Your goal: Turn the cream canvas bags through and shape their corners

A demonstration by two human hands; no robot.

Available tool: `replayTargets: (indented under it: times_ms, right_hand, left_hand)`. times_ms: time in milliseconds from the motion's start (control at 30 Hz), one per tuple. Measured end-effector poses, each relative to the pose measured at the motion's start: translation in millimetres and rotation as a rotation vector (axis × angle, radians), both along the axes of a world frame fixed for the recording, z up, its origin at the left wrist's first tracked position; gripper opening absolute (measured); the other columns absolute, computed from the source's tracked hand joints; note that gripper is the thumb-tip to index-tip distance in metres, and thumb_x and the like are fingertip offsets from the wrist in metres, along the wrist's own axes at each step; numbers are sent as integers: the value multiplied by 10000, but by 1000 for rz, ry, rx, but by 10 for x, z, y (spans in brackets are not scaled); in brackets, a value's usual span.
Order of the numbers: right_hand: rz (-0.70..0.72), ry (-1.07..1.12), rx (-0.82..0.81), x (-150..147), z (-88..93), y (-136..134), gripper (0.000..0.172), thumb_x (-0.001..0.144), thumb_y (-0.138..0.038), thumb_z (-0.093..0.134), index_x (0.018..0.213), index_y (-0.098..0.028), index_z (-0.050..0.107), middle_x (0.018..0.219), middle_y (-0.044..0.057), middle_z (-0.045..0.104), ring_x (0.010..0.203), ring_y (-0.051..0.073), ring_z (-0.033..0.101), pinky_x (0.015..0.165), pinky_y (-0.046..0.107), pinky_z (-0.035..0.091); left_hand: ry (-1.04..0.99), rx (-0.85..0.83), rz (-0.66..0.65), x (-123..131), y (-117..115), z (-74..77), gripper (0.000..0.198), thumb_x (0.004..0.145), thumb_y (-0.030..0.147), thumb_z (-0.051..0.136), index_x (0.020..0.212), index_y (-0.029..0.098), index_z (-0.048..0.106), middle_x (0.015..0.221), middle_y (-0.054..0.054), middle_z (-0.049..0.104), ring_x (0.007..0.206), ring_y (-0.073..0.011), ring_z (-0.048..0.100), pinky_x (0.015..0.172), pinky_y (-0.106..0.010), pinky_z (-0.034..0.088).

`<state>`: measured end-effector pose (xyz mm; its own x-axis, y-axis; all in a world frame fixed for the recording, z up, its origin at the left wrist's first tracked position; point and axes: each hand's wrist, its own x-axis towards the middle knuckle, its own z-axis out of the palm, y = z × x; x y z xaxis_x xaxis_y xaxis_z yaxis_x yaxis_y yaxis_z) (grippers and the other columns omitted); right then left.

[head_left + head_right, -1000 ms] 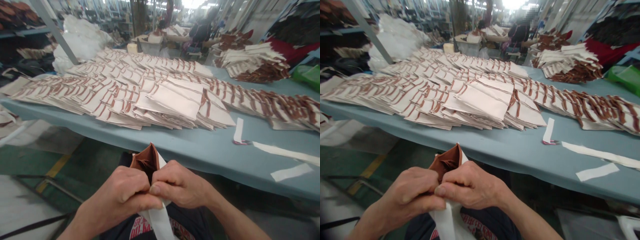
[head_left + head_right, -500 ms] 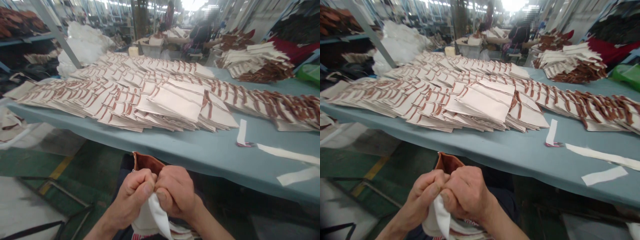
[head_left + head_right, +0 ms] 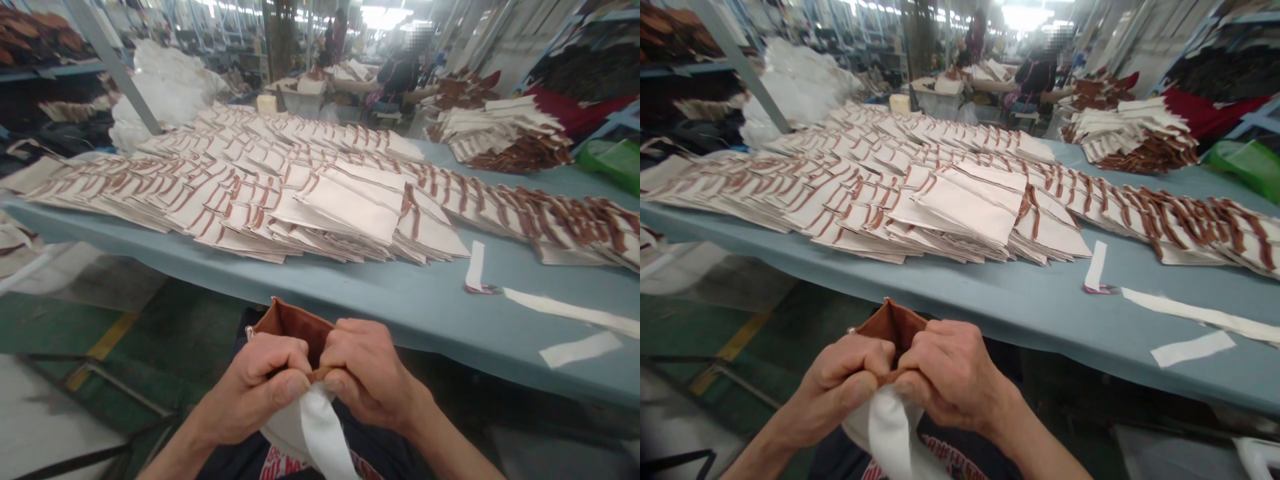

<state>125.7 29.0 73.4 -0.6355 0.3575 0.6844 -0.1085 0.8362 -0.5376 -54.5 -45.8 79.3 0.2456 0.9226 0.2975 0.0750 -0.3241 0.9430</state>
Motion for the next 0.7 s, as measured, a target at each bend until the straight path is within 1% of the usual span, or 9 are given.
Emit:
replayTargets:
  times_ms: [100,167,233,300,367,400,467,600,700]
  right_hand:
    - [21,-47,46,35,117,-11,450,1138,-340,301,775,-218,538,604,-9,581,522,145,447,564,311,357]
    - [45,-62,64,51,193,-39,434,1130,-320,308,764,-224,521,599,-13,568,531,146,458,582,311,386]
    - [77,-70,54,69,233,-62,419,1128,-312,307,773,-229,513,604,-20,562,531,143,456,618,311,425]
    - [118,-65,18,89,216,-57,420,1129,-363,293,793,-233,507,611,-20,569,540,147,466,663,327,456]
    - [152,-43,-46,103,142,-20,455,1119,-469,279,792,-237,497,612,-15,577,561,158,492,693,349,469]
    - [163,-27,-88,106,90,8,484,1108,-522,271,786,-237,493,614,-11,580,573,163,505,708,359,473]
    - [154,6,-189,105,-31,69,527,1095,-578,263,780,-231,505,654,5,610,618,171,545,762,379,483]
    - [58,54,-401,65,-268,152,567,1098,-584,264,824,-208,587,865,72,707,854,210,646,935,432,480]
    - [11,48,-525,37,-380,161,536,1098,-565,314,841,-199,609,966,100,726,946,220,661,908,404,507]
  left_hand:
    - [92,0,-14,-41,-12,69,589,1052,597,452,647,173,509,572,46,434,506,-88,390,496,-228,303]
    - [181,30,-14,-44,-44,171,573,1061,583,444,661,178,516,565,47,474,504,-86,430,503,-219,328]
    - [312,99,-6,-23,-100,297,545,1088,536,408,686,186,523,585,41,537,534,-89,497,558,-218,375]
    - [450,177,-2,21,-169,402,532,1126,448,324,699,194,514,600,34,572,563,-94,542,614,-226,408]
    - [560,228,7,85,-228,441,522,1140,367,264,703,202,497,599,27,583,569,-106,555,627,-245,421]
    - [605,244,12,123,-247,427,509,1139,337,262,704,205,491,601,22,588,569,-114,556,620,-257,421]
    - [650,296,-5,209,-261,343,486,1134,294,285,696,209,477,595,20,590,546,-122,538,584,-276,399]
    - [604,445,-86,396,-226,96,468,1113,222,408,651,201,478,556,39,569,475,-107,477,500,-283,319]
    - [587,465,-78,519,-202,2,464,1100,187,432,646,188,526,542,43,558,459,-109,453,476,-295,307]
